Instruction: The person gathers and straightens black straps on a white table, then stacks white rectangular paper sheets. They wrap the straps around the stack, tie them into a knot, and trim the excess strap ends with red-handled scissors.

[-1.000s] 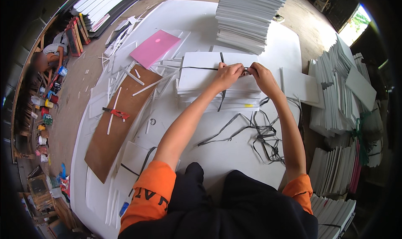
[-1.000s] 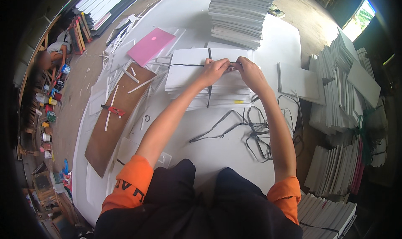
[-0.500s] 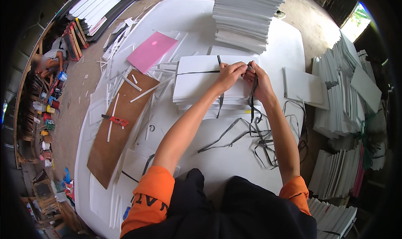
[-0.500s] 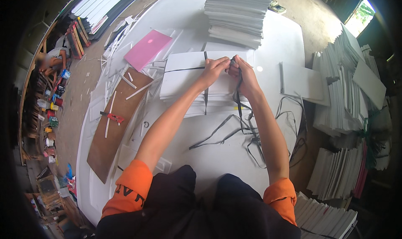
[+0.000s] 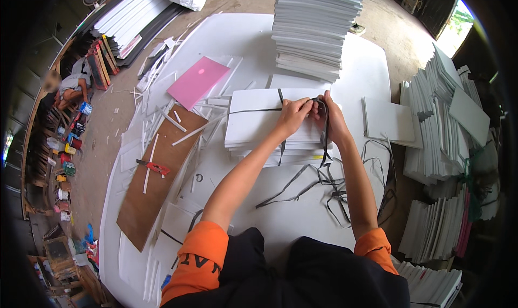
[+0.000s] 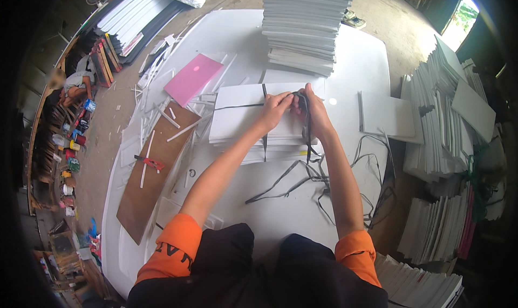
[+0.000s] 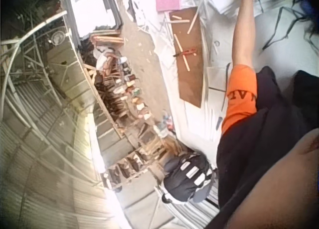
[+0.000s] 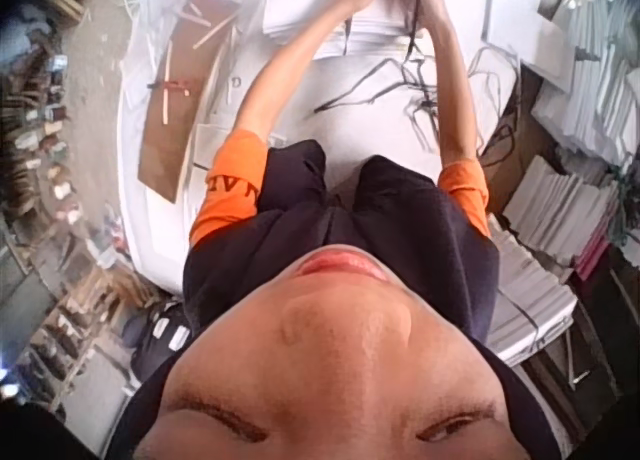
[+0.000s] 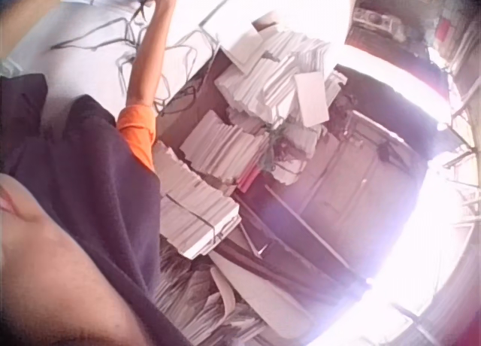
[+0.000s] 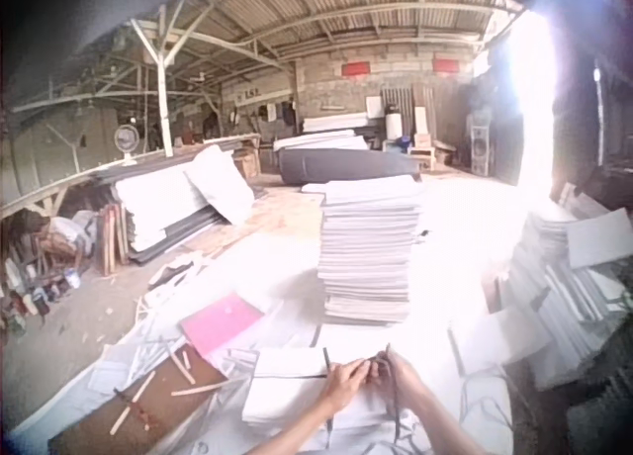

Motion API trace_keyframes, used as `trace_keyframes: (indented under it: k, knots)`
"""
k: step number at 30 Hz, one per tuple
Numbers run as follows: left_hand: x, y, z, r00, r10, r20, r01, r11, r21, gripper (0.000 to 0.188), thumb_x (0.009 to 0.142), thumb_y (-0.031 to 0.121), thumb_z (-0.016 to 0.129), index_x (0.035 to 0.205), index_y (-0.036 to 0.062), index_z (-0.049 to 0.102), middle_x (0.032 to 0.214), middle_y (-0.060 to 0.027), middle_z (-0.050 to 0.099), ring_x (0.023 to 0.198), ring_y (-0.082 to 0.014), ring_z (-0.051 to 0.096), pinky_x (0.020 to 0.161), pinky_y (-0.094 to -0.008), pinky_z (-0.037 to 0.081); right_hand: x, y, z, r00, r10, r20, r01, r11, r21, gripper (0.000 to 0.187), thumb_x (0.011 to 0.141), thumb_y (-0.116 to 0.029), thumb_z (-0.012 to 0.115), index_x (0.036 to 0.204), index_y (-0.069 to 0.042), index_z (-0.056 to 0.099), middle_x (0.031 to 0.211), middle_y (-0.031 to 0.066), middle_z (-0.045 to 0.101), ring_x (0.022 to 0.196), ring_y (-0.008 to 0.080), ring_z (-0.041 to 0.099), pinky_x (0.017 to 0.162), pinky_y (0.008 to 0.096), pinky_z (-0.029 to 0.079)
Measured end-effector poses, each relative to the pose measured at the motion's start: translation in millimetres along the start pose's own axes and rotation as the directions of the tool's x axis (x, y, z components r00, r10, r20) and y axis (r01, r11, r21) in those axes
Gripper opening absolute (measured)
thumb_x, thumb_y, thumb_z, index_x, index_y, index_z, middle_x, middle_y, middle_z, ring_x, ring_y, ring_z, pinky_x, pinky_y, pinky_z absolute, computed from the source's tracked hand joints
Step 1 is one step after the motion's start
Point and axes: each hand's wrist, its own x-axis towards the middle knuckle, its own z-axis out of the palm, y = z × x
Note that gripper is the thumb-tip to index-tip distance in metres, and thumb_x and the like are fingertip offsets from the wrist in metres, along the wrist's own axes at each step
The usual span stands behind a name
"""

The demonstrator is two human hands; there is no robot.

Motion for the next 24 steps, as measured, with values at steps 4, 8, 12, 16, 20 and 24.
trace_keyframes:
  k: [4,8,12,16,20,24]
  knots:
    - [-1.1,6.2,5.9,0.989,-0.004,-0.150,0.017,0.996,0.086,0.032,0.087,0.021,0.040,0.061,0.0017,0.040,0.055,0.0009,0.034,0.054,-0.0094,0.029,0.054,-0.0240,0.032,-12.5,-14.3,-6.7,0.970,-0.170,-0.174,0.070,0.879,-0.471,0.045,0.090,-0.038,0.032,0.086,0.000,0.056,0.077,0.0058,0.056,0.065,0.0134,0.050,0.061,0.0248,0.040]
    - [-2.2,5.1,12.0,0.982,-0.084,-0.168,0.060,0.988,-0.142,0.033,0.087,0.020,0.039,0.058,0.0074,0.028,0.054,0.0029,0.026,0.054,-0.0082,0.022,0.051,-0.0243,0.023,-20.8,-19.7,-16.5,0.621,-0.773,-0.129,0.186,0.306,-0.934,0.025,0.087,-0.019,0.041,0.089,0.001,0.056,0.081,0.0122,0.057,0.070,0.0185,0.052,0.064,0.0269,0.040]
    - [-1.7,12.3,6.0,0.979,-0.144,-0.145,0.112,0.972,-0.206,0.032,0.087,0.023,0.037,0.059,0.0083,0.030,0.057,0.0026,0.032,0.056,-0.0084,0.024,0.055,-0.0227,0.024,-54.8,-29.6,33.3,0.721,-0.691,-0.051,0.326,0.404,-0.855,0.008,0.081,-0.003,0.046,0.084,0.001,0.051,0.075,0.0112,0.056,0.071,0.0185,0.052,0.064,0.0280,0.041]
    - [-1.0,24.3,-3.6,0.992,-0.120,0.031,0.123,0.906,-0.405,0.031,0.087,0.028,0.036,0.063,0.0084,0.036,0.069,-0.0012,0.045,0.065,-0.0114,0.035,0.067,-0.0244,0.029,-39.6,7.9,15.4,0.802,-0.585,0.121,0.293,0.208,-0.933,0.017,0.077,-0.001,0.048,0.093,0.001,0.052,0.082,0.0135,0.054,0.081,0.0289,0.050,0.072,0.0368,0.041]
    - [1.3,19.1,-12.8,0.998,-0.060,-0.009,0.052,0.918,-0.392,0.030,0.090,0.026,0.034,0.069,0.0060,0.043,0.072,-0.0013,0.045,0.070,-0.0116,0.040,0.072,-0.0232,0.032,-33.4,15.5,34.6,0.745,-0.630,0.217,0.268,-0.014,-0.963,0.026,0.075,-0.001,0.050,0.102,-0.001,0.051,0.095,0.0134,0.047,0.091,0.0292,0.042,0.078,0.0368,0.037]
    - [-2.2,23.6,-14.6,0.994,-0.070,0.086,0.101,0.887,-0.451,0.029,0.090,0.027,0.034,0.070,0.0071,0.042,0.069,-0.0005,0.043,0.066,-0.0109,0.039,0.068,-0.0227,0.032,-25.9,16.5,30.3,0.693,-0.685,0.224,0.235,-0.080,-0.969,0.026,0.074,0.000,0.052,0.101,0.000,0.051,0.094,0.0140,0.047,0.088,0.0302,0.041,0.077,0.0381,0.037]
